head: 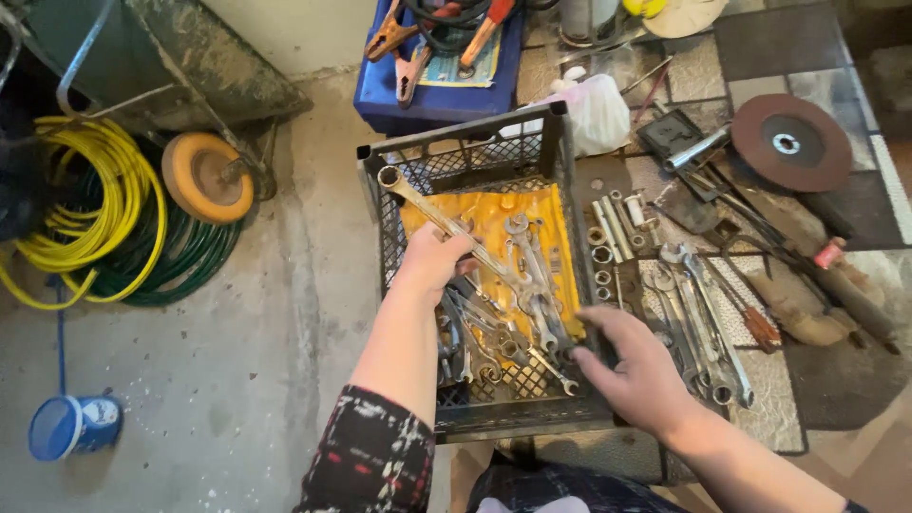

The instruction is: The person sorts a collection of metal tools from a black wire basket onto a table, arranging them by type. They briefly walk to a nearby shelf to place a small tool into a white bin before returning to continue sorting the remaining items.

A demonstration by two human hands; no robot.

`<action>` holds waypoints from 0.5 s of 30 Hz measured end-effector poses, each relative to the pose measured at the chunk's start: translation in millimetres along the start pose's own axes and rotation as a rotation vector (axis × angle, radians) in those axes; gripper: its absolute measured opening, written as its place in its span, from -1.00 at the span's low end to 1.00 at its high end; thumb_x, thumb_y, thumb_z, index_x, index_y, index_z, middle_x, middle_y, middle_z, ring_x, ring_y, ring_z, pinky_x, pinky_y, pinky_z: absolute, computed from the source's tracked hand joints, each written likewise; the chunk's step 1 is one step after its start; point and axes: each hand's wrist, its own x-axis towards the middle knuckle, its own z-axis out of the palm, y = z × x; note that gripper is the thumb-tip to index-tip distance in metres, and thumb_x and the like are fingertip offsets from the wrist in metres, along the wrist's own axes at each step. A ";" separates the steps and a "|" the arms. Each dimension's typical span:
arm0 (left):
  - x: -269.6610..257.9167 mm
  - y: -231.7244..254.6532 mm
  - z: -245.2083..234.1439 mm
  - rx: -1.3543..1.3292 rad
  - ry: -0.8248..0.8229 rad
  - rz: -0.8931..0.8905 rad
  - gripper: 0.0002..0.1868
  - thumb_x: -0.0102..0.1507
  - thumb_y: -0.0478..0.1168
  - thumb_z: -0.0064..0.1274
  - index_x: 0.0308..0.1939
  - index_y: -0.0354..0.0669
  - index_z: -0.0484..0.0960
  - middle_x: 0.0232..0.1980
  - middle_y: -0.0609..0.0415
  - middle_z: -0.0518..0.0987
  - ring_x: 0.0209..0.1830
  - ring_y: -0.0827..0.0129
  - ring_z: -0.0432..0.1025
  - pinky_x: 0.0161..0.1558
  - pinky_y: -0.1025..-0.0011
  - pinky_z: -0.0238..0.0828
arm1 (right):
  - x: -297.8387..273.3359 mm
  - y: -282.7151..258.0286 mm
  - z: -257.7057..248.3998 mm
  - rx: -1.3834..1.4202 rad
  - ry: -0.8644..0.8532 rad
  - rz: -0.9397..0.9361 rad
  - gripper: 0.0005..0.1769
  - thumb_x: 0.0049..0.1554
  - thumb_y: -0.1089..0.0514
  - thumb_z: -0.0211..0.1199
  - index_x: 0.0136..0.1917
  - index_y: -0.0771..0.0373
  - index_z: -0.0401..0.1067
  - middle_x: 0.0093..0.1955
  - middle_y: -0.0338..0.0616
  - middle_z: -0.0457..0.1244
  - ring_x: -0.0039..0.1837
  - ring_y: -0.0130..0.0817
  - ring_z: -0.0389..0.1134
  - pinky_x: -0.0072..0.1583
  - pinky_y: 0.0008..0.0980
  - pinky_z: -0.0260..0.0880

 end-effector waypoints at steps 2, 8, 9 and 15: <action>-8.3 5.6 13.5 -0.036 -0.054 0.005 -0.85 0.29 -0.43 -0.02 -0.16 -0.24 0.31 0.06 -0.19 0.68 -0.12 0.26 0.57 -0.33 0.51 0.56 | -0.9 -5.3 -15.8 0.032 0.088 0.084 -0.43 0.12 0.00 0.22 0.39 0.08 0.38 0.41 -0.17 0.29 0.45 -0.27 0.29 0.20 -0.35 0.43; -28.4 -19.0 102.1 -0.134 -0.262 0.205 -0.64 0.04 -0.46 0.08 -0.07 -0.37 0.62 -0.17 -0.05 0.60 -0.12 0.21 0.58 -0.26 0.35 0.66 | -5.6 15.1 -45.8 0.073 0.208 0.167 -0.29 -0.03 -0.10 0.48 0.38 0.02 0.47 0.25 0.03 0.38 0.37 0.01 0.34 0.38 -0.01 0.31; -31.1 -25.2 119.7 -0.127 -0.280 0.203 -0.64 0.04 -0.46 0.08 -0.07 -0.37 0.62 -0.17 -0.05 0.60 -0.12 0.21 0.58 -0.26 0.35 0.66 | -9.4 22.2 -46.3 0.069 0.222 0.180 -0.29 -0.03 -0.10 0.48 0.38 0.02 0.47 0.25 0.03 0.38 0.37 0.01 0.34 0.38 -0.01 0.31; -43.1 -65.9 193.2 0.343 -0.317 0.199 -0.63 -0.01 -0.27 0.16 -0.10 -0.12 0.68 -0.31 0.09 0.66 -0.17 0.30 0.59 -0.26 0.22 0.60 | -34.1 41.7 -53.1 0.145 0.385 0.376 -0.32 -0.08 -0.04 0.54 0.29 0.08 0.46 0.09 -0.02 0.46 0.23 -0.03 0.45 0.26 0.01 0.44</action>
